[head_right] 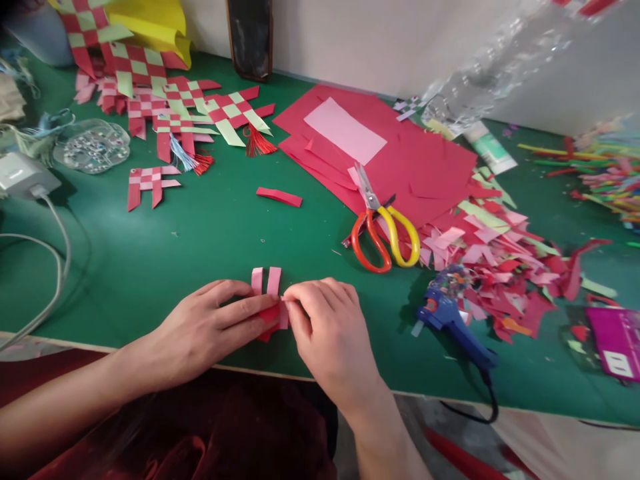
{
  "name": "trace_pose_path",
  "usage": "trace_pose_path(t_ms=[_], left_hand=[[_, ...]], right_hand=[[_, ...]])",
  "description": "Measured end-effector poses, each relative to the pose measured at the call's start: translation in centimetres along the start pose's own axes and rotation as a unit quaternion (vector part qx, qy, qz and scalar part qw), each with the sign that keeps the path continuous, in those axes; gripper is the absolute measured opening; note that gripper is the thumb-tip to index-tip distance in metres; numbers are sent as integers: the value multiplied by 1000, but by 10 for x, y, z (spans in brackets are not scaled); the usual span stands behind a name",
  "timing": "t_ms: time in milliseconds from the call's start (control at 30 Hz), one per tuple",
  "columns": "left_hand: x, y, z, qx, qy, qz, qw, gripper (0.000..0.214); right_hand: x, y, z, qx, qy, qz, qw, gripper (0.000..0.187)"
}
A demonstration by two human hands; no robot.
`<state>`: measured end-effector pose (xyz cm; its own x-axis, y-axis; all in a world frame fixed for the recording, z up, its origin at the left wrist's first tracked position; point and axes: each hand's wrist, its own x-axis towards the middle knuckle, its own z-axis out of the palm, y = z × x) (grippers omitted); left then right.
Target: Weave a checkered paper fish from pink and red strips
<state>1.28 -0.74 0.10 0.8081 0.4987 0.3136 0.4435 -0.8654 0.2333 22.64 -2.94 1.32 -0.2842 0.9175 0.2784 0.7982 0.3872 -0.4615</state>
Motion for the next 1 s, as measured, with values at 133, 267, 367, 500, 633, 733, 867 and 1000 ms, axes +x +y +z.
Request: trace_pose_path(t_ms=[133, 267, 367, 500, 633, 733, 867, 1000], left_hand=[[-2, -1, 2, -1, -8, -2, 1000, 29], [-4, -1, 4, -5, -6, -2, 1000, 25], [-5, 0, 4, -2, -12, -1, 1000, 25], [-4, 0, 2, 7, -25, -2, 1000, 29], [-2, 0, 0, 18, -23, -8, 1000, 35], [-2, 1, 0, 20, -34, -20, 999, 39], [-3, 0, 2, 20, -50, -30, 998, 40], [-3, 1, 3, 18, -44, -27, 999, 38]], right_hand=[[-11, -2, 2, 24, 27, -10, 999, 21], [-20, -4, 2, 69, 41, -16, 997, 21], [-27, -6, 1, 93, 33, -4, 995, 20], [-34, -7, 2, 96, 30, -18, 995, 22], [-37, -6, 4, 76, 33, -33, 996, 22], [-39, -6, 4, 69, 28, -32, 997, 22], [-40, -5, 5, 69, 30, -30, 997, 22], [-40, -3, 6, 74, 49, -30, 996, 25]])
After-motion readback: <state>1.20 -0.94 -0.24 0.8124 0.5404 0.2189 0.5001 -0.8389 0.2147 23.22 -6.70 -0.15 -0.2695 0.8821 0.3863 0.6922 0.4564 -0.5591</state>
